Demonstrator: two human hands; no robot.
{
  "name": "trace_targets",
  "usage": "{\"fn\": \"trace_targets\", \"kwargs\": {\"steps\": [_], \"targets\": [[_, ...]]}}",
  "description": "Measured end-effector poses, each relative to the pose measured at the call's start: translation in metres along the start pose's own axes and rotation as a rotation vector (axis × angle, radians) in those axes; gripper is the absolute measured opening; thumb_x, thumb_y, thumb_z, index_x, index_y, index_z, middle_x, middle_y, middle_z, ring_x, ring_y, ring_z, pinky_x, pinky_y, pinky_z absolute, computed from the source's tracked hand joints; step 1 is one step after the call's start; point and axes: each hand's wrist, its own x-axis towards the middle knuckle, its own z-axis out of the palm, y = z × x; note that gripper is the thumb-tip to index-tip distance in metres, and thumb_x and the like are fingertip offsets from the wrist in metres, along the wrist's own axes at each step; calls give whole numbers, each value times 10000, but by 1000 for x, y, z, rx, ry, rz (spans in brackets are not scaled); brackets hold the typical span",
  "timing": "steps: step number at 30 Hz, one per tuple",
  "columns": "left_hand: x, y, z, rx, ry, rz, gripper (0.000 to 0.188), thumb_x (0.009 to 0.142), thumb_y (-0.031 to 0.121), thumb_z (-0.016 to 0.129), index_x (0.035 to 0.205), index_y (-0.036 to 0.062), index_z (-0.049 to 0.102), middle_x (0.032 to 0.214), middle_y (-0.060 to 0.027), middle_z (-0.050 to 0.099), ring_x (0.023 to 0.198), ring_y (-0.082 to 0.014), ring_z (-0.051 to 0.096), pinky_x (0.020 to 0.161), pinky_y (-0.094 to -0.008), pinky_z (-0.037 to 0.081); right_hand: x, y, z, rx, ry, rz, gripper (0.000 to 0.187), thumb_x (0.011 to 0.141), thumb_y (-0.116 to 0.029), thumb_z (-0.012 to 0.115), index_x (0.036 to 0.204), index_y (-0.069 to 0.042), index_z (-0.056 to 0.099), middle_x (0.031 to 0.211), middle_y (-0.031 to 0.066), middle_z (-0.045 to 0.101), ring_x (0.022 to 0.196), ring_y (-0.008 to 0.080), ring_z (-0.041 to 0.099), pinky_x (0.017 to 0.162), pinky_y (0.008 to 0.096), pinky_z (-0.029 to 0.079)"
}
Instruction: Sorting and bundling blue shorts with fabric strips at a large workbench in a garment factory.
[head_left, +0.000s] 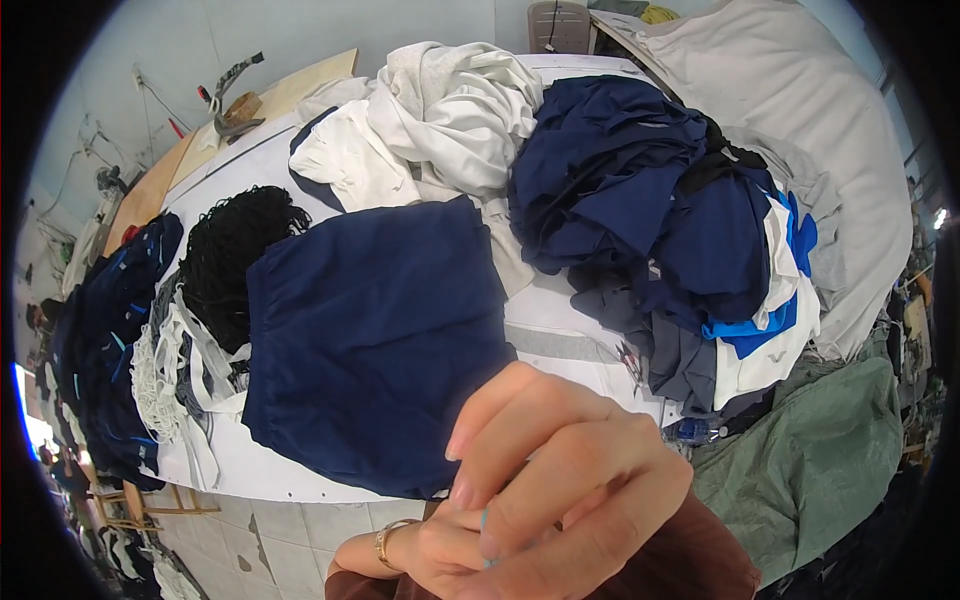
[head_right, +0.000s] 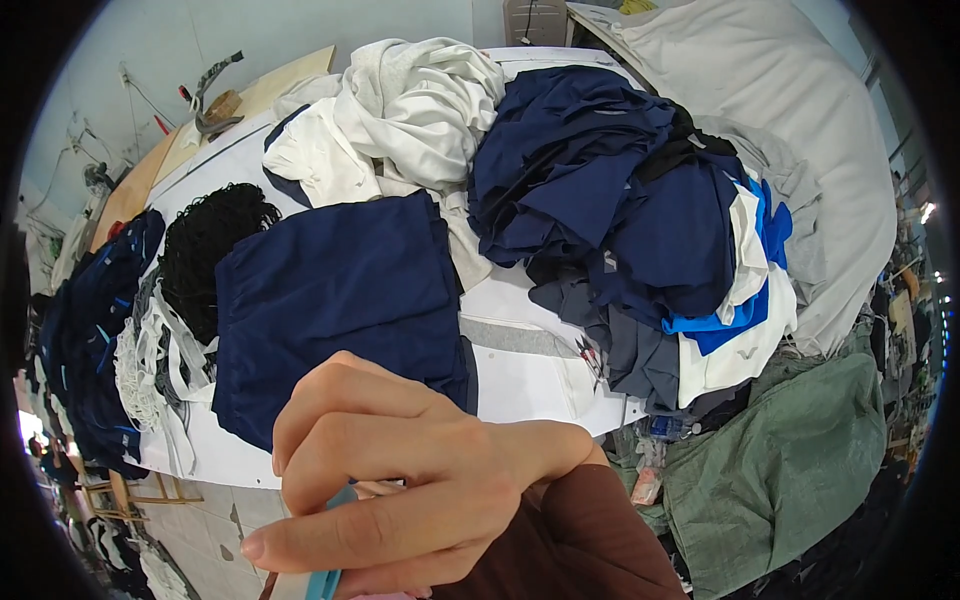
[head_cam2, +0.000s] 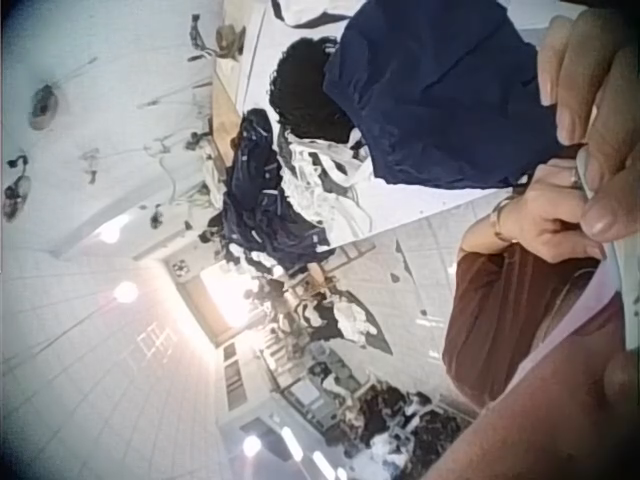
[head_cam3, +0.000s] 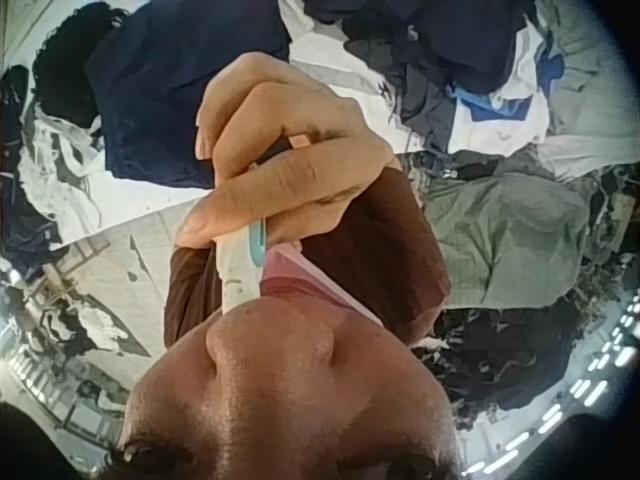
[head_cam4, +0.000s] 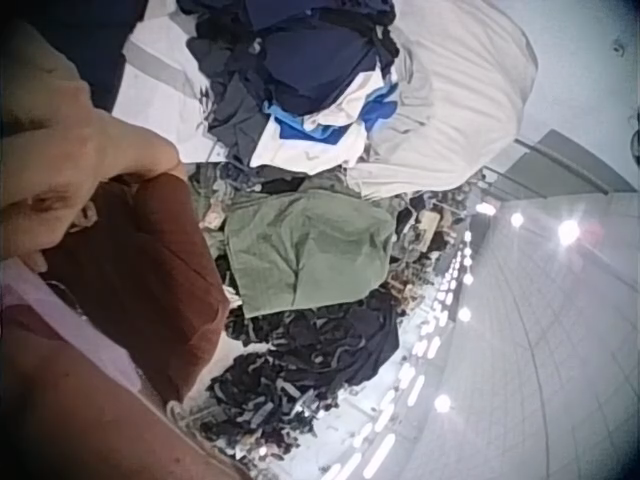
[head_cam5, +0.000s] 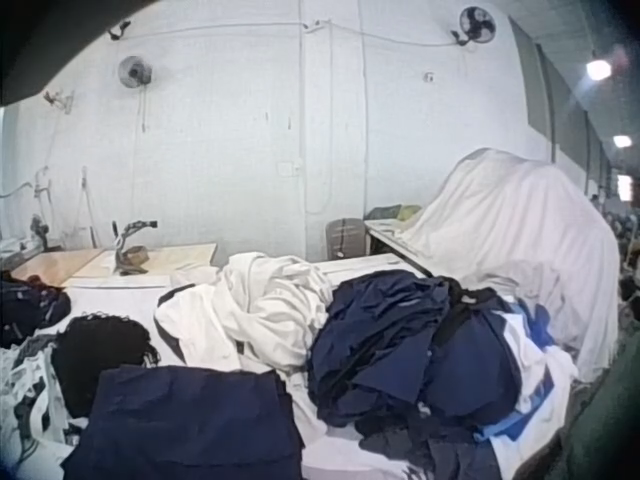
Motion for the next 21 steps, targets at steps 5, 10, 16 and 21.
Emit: {"fn": "trace_targets", "kwargs": {"steps": [5, 10, 16, 21], "targets": [[4, 2, -1, 48, -72, 24, 214, 711, 230, 736, 769, 45, 645, 760, -86, 591, 679, -256, 580, 612, -322, 421, -3, -3, 1, -22, 42, -26, 107, 719, -53, 629, 623, -99, 640, 653, 39, 572, 583, 194, 546, 507, 346, 455], [-1, -1, -9, 213, -233, 35, 208, 707, 220, 738, 769, 44, 644, 740, -77, 589, 646, -245, 577, 587, -307, 421, 9, -2, -24, 20, -225, -33, 168, 770, -169, 629, 617, -100, 629, 746, 36, 581, 691, 199, 553, 580, 348, 452], [8, 10, -5, 75, -117, -27, 122, 767, 119, 669, 765, 6, 626, 681, -123, 560, 618, -262, 560, 568, -360, 437, 24, 14, -32, 61, -362, -408, 182, 786, -267, 656, 806, -89, 692, 814, 45, 550, 767, 210, 513, 633, 311, 430], [15, 13, -6, 25, -186, -41, 139, 787, 123, 642, 760, -10, 614, 697, -141, 573, 589, -287, 553, 571, -364, 438, 21, 8, -38, 38, -352, -346, 177, 789, -270, 651, 853, -107, 676, 808, 42, 547, 754, 200, 507, 667, 326, 423]]}}
